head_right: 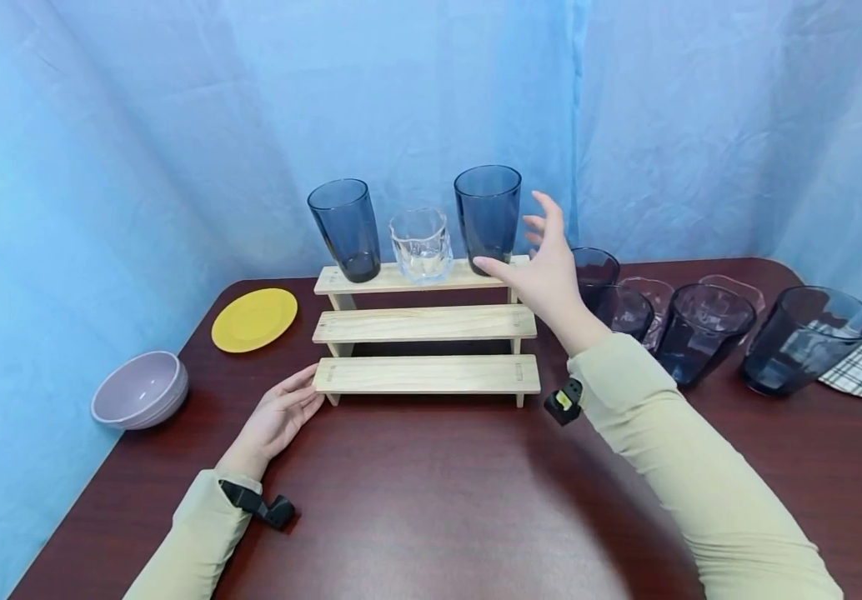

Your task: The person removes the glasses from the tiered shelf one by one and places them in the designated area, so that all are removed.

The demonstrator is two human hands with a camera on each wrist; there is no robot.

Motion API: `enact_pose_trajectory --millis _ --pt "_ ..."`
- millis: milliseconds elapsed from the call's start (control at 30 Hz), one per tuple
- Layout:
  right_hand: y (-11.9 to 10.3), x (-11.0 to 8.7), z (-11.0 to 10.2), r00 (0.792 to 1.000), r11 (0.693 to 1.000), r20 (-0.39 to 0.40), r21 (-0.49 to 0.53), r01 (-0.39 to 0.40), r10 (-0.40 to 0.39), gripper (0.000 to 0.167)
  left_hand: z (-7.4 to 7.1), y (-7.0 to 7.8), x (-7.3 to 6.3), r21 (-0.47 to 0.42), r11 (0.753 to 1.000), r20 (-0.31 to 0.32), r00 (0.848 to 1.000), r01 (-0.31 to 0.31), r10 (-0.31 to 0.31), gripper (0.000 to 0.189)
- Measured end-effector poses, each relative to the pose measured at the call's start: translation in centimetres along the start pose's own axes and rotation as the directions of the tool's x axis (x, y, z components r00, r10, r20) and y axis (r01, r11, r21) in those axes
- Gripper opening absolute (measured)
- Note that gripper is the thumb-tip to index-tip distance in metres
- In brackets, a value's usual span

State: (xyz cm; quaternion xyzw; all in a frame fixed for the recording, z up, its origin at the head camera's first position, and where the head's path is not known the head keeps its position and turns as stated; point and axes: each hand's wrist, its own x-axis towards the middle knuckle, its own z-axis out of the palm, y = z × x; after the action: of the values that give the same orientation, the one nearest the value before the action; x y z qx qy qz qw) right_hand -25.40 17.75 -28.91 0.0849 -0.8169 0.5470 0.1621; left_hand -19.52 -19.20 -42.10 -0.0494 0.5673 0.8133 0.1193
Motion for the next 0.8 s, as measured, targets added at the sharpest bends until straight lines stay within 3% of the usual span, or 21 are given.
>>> enact_pose_trajectory --millis 267,467,800 --pt "0.0 2.2 0.7 1.000 0.998 -0.012 -0.061 -0.030 0.029 0.104 0.0 0.0 -0.1 0.017 1.000 0.001 1.000 -0.001 0.001 0.055" --pt "0.2 3.1 1.1 0.999 0.998 0.005 -0.052 -0.046 0.047 0.106 0.1 0.0 -0.2 0.022 1.000 0.010 1.000 -0.003 0.003 0.055" --pt "0.2 3.8 1.8 0.999 0.996 -0.039 -0.093 -0.012 0.009 0.100 0.1 0.1 0.1 0.033 0.999 0.006 1.000 -0.016 0.016 0.054"
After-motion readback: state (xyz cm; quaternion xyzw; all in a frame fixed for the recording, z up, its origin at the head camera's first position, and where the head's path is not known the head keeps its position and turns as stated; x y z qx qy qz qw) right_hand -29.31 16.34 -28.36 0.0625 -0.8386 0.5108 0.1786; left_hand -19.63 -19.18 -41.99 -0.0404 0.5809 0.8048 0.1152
